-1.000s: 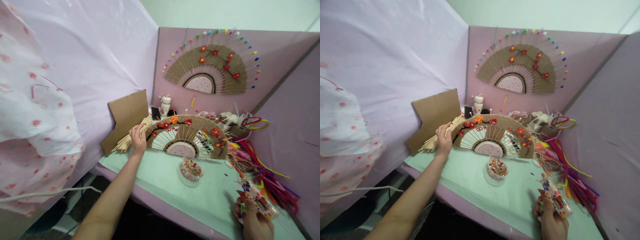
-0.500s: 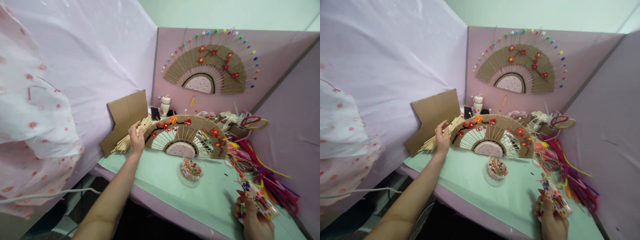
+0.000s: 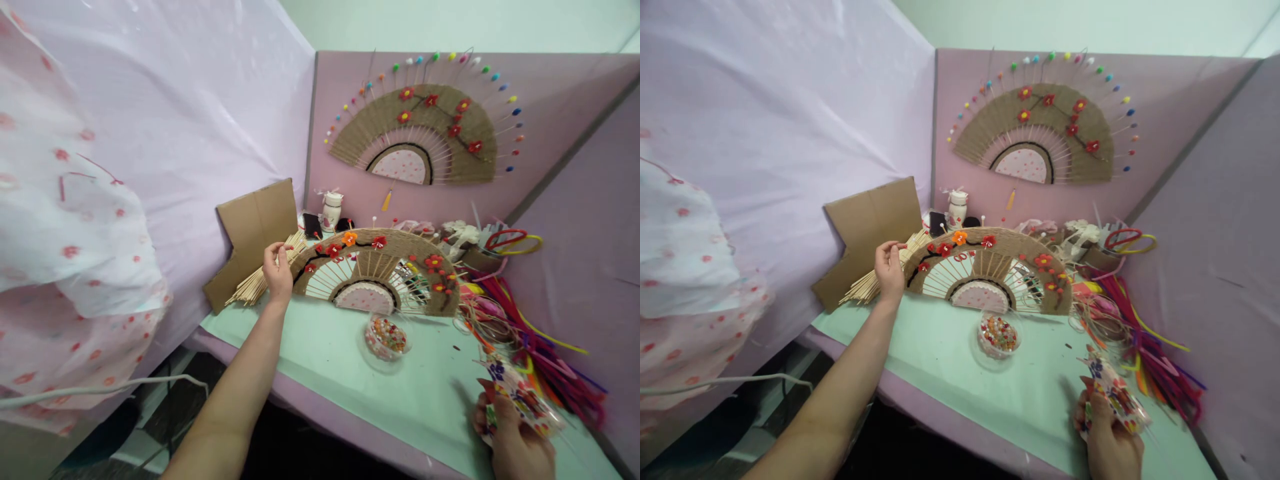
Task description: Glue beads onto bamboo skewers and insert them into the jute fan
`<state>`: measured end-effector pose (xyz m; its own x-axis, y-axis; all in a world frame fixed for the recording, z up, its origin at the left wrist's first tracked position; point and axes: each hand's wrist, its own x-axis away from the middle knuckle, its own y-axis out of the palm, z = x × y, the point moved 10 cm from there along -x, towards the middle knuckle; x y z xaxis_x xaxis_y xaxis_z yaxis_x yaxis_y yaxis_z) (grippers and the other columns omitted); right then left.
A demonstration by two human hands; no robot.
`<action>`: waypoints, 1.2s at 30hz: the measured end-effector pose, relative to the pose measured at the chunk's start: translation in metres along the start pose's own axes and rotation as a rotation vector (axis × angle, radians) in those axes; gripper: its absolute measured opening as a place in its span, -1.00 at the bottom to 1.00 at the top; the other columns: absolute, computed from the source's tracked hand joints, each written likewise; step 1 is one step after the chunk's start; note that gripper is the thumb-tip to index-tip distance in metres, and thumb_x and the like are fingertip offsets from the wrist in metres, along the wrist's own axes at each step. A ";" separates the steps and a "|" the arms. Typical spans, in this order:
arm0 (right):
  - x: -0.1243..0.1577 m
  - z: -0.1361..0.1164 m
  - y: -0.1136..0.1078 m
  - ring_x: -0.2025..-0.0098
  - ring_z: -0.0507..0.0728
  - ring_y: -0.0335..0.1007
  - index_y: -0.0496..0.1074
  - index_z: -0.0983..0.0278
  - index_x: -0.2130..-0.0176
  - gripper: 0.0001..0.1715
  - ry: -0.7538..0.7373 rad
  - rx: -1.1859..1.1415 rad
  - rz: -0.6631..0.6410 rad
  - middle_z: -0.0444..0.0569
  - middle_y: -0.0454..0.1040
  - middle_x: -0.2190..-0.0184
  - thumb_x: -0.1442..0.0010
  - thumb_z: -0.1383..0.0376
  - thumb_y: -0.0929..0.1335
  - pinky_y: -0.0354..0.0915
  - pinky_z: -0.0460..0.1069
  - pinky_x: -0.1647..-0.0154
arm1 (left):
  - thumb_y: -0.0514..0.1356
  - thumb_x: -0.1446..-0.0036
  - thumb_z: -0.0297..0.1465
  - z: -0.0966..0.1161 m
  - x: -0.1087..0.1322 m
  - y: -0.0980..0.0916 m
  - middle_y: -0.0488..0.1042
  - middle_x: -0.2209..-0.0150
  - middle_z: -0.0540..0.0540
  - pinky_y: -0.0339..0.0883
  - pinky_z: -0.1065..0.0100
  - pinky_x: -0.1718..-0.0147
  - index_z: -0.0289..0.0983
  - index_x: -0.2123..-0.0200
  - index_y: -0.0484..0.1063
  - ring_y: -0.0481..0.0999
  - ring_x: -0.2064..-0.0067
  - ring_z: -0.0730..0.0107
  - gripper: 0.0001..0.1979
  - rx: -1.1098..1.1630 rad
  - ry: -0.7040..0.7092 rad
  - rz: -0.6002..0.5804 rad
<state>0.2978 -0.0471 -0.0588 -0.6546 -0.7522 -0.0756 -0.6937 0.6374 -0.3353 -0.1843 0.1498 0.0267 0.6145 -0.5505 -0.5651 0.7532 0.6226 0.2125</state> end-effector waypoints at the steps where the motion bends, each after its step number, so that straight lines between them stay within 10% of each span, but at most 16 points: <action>1: 0.001 -0.001 0.000 0.52 0.06 0.25 0.43 0.34 0.17 -0.12 -0.003 0.008 0.004 -0.14 0.35 0.52 -0.05 -0.39 0.25 0.25 0.01 0.46 | 0.07 -0.28 -0.21 -0.001 0.000 0.001 0.55 0.24 -0.14 0.35 0.25 0.04 -0.25 0.16 0.35 0.56 0.14 0.32 -0.76 0.006 -0.007 -0.011; 36: -0.010 0.024 -0.003 0.55 0.05 0.28 0.43 0.32 0.22 -0.25 -0.020 -0.032 0.028 -0.13 0.37 0.51 -0.09 -0.30 0.29 0.28 -0.01 0.55 | 0.21 -0.19 -0.19 -0.003 -0.001 0.013 0.48 0.43 0.01 0.32 0.39 0.24 -0.25 0.30 0.41 0.49 0.36 0.45 -0.77 0.119 -0.059 -0.076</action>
<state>0.3134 -0.0456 -0.0791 -0.6682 -0.7367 -0.1036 -0.6845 0.6634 -0.3022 -0.1759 0.1595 0.0278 0.5650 -0.6274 -0.5359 0.8181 0.5100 0.2657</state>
